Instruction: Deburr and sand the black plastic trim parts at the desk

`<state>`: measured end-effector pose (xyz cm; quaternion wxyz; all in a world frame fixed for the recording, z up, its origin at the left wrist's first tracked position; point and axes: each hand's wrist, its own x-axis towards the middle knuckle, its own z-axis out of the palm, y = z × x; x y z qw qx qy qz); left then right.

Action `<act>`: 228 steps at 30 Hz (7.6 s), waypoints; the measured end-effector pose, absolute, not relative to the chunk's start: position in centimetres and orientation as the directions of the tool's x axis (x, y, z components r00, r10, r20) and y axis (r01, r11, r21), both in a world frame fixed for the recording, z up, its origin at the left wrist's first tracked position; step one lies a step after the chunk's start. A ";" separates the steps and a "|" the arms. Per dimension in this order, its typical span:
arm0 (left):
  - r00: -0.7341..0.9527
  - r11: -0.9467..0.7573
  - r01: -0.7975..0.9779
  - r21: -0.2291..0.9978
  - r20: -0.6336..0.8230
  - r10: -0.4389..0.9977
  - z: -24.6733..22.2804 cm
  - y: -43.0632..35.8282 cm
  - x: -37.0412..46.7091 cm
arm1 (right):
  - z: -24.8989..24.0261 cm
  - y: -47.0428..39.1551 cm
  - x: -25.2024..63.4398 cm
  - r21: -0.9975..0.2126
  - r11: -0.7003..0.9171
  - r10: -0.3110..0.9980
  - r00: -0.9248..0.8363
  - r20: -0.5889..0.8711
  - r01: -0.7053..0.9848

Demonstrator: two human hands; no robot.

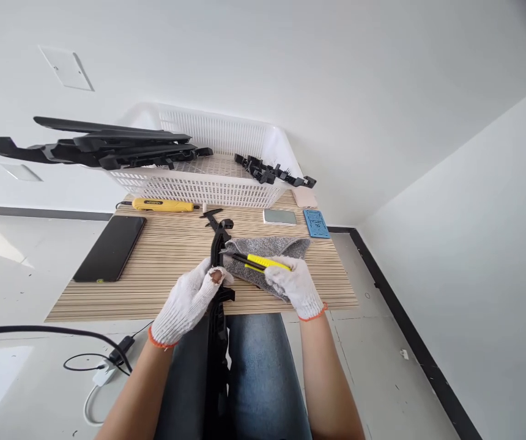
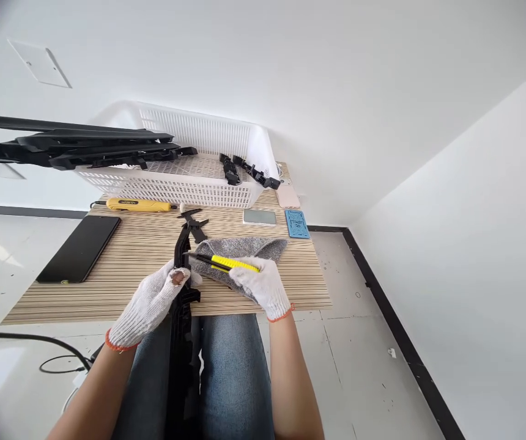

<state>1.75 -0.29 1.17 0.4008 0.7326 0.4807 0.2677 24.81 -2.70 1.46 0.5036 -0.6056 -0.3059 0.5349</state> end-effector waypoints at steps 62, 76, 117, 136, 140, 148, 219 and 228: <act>0.271 -0.217 0.489 0.845 0.089 0.958 1.1 -0.5 1.8 | -0.8 -2.6 24.3 -0.973 -0.191 0.969 0.134 -0.208 -0.129; 0.259 -0.190 0.395 0.899 0.089 0.962 0.7 -0.1 1.8 | -0.8 -2.7 24.5 -0.960 -0.231 0.953 0.161 -0.256 -0.158; 0.327 -0.202 0.440 0.875 0.053 0.944 0.4 -0.5 2.1 | 0.6 -3.7 24.3 -0.945 -0.276 0.943 0.143 -0.302 -0.175; 0.418 -0.243 0.455 0.857 0.036 0.908 1.0 -0.7 2.0 | 1.2 -4.2 24.8 -0.938 -0.306 0.922 0.192 -0.335 -0.165; 0.421 -0.235 0.452 0.860 0.027 0.907 0.8 -0.8 1.9 | 1.4 -4.0 24.7 -0.925 -0.358 0.917 0.137 -0.374 -0.126; 0.424 -0.148 0.319 0.936 -0.002 0.905 1.4 1.0 2.2 | 1.2 -3.7 24.3 -0.932 -0.272 0.882 0.325 -0.341 -0.239; 0.494 -0.131 0.340 0.931 -0.059 0.867 1.1 -1.0 1.2 | 1.4 -4.3 24.5 -0.927 -0.351 0.917 0.152 -0.369 -0.129; 0.286 -0.001 0.337 0.942 -0.101 0.953 1.2 0.0 4.1 | 0.3 -4.0 24.5 -0.943 -0.241 0.910 0.286 -0.302 -0.229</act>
